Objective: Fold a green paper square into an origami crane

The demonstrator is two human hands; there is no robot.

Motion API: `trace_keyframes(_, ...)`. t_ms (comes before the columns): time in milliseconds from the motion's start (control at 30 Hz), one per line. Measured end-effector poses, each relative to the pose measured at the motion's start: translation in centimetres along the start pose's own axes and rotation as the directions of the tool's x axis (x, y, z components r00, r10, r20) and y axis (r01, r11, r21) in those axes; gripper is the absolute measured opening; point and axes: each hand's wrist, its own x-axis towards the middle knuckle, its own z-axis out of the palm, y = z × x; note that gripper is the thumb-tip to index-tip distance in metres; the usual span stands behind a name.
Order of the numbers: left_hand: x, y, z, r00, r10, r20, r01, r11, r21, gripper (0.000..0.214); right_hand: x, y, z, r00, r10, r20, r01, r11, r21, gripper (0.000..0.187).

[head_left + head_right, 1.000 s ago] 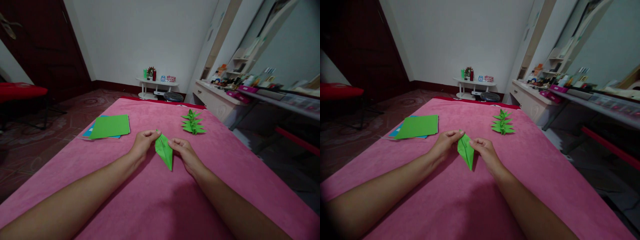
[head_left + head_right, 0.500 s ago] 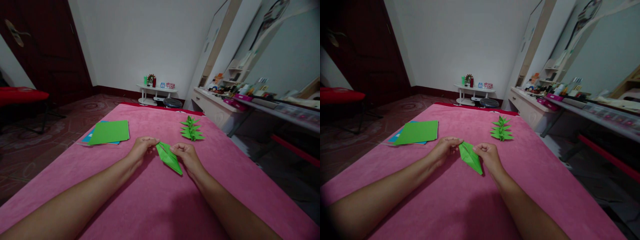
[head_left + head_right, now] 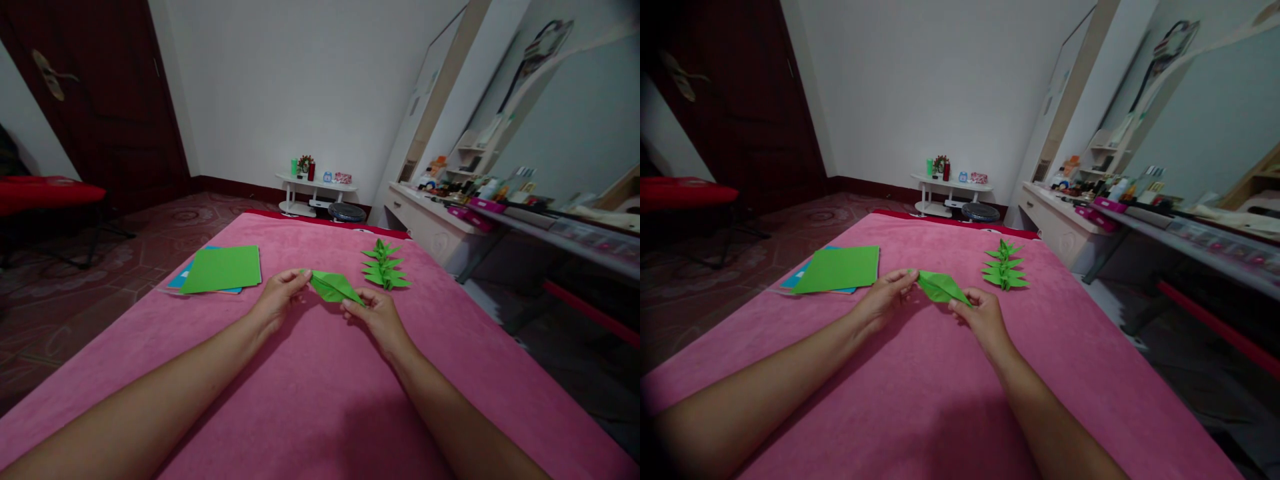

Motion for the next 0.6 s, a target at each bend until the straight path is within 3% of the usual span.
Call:
trace_keyframes(100, 0.5, 1.0, -0.8, 0.988, 0.098, 0.117, -0.121, 0.971, 0.205, 0.022, 0.6, 0.0, -0.8, 0.979, -0.189, -0.079, 0.176, 0.974, -0.144, 0.01)
trace_keyframes(200, 0.6, 2.1, -1.8, 0.929, 0.22, 0.298, -0.32, 0.882, 0.346, 0.015, 0.9, 0.5, -1.4, 0.926, -0.364, -0.104, 0.333, 0.914, -0.231, 0.025)
trace_keyframes(300, -0.2, 3.0, -2.6, 0.833, 0.278, 0.479, -0.509, 0.724, 0.465, 0.006, 0.7, 1.2, -1.7, 0.863, -0.502, -0.055, 0.464, 0.832, -0.306, 0.037)
trace_keyframes(433, -2.0, 3.7, -3.5, 0.644, 0.332, 0.689, -0.757, 0.409, 0.51, 0.011, 0.0, 1.4, -1.7, 0.766, -0.64, 0.064, 0.612, 0.696, -0.376, 0.04)
trace_keyframes(500, -2.8, 3.9, -3.8, 0.595, 0.344, 0.726, -0.802, 0.311, 0.51, 0.013, -0.4, 1.0, -1.7, 0.703, -0.701, 0.118, 0.678, 0.612, -0.407, 0.038)
trace_keyframes(600, -3.8, 4.2, -4.1, 0.564, 0.39, 0.728, -0.826, 0.244, 0.509, 0.014, -0.8, 0.2, -1.7, 0.637, -0.753, 0.166, 0.732, 0.524, -0.436, 0.037)
